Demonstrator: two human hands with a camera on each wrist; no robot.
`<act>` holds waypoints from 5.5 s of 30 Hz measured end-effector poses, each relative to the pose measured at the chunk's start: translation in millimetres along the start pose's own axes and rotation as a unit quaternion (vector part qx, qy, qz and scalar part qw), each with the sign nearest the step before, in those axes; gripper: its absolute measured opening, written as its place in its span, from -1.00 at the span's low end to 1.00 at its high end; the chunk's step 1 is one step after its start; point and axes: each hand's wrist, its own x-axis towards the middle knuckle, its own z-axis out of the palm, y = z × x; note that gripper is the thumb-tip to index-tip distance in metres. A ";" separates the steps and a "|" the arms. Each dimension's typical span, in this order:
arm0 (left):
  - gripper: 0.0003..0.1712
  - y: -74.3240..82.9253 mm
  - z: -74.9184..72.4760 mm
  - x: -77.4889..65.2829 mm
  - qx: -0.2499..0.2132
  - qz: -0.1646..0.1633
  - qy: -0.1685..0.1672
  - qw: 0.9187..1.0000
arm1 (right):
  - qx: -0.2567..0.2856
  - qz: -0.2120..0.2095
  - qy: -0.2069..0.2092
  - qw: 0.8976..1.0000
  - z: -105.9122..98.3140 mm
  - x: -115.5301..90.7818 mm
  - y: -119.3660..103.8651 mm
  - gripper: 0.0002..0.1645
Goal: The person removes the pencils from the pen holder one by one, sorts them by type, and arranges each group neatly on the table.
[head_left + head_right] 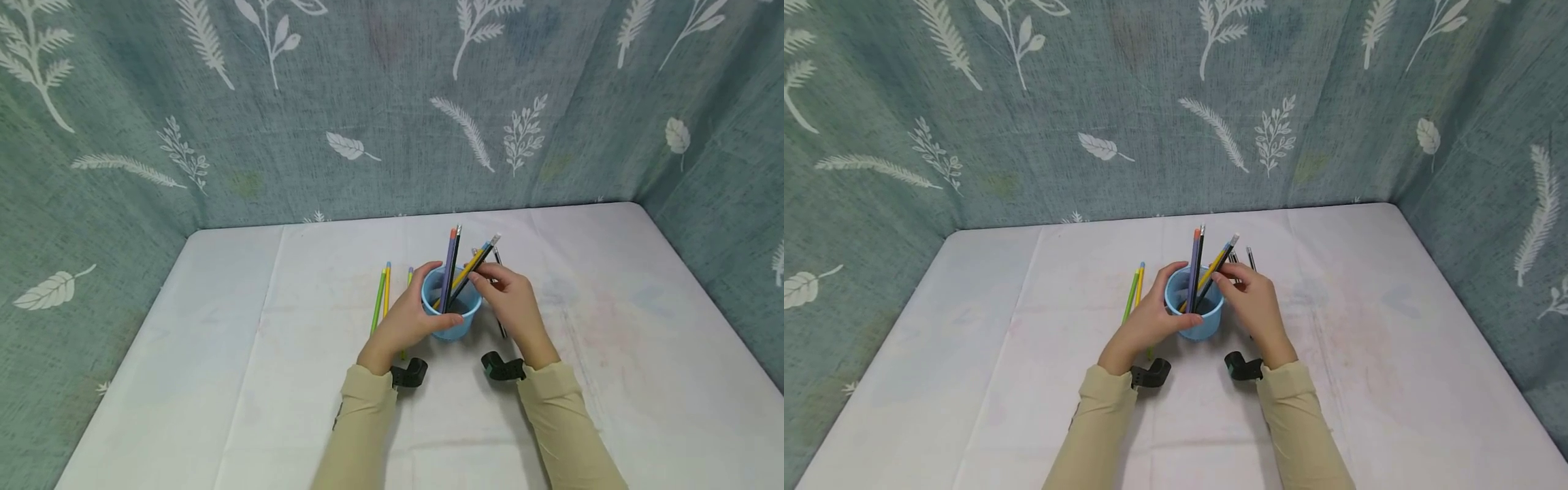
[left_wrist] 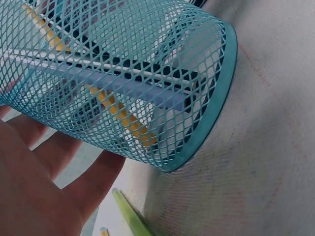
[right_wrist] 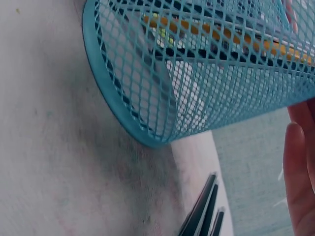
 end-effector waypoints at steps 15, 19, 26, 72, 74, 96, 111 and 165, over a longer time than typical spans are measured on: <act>0.04 2.4 -0.8 -0.6 0.037 -0.008 0.010 0.999 | 0.015 -0.007 0.061 0.998 -12.0 3.8 1.6 -0.61; 0.03 1.3 -0.5 -0.7 0.045 -0.008 0.009 0.999 | 0.053 -0.035 0.074 0.995 -11.2 13.9 41.8 -0.66; 0.02 1.5 0.2 0.7 0.055 0.000 0.006 0.998 | 0.154 -0.052 0.088 0.983 -25.1 11.1 24.9 -0.68; 0.01 8.6 -4.7 0.6 0.067 -0.008 -0.018 0.998 | -0.062 0.147 0.088 0.983 -48.3 4.9 38.6 -0.45; 0.01 9.1 -4.8 0.8 0.067 -0.007 -0.019 0.998 | -0.072 0.152 0.078 0.983 -47.7 4.7 39.2 -0.46; 0.00 14.8 -3.4 6.1 0.065 -0.023 -0.016 0.998 | -0.206 0.154 -0.041 0.965 -51.3 14.0 48.5 -0.47; 0.00 12.8 -4.9 5.0 0.059 -0.019 -0.016 0.998 | -0.229 0.166 -0.050 0.958 -48.3 11.3 43.0 -0.44; -0.12 15.5 -7.0 2.8 0.023 -0.011 -0.021 0.999 | 0.075 0.012 -0.172 0.982 -31.2 7.0 -1.8 -0.55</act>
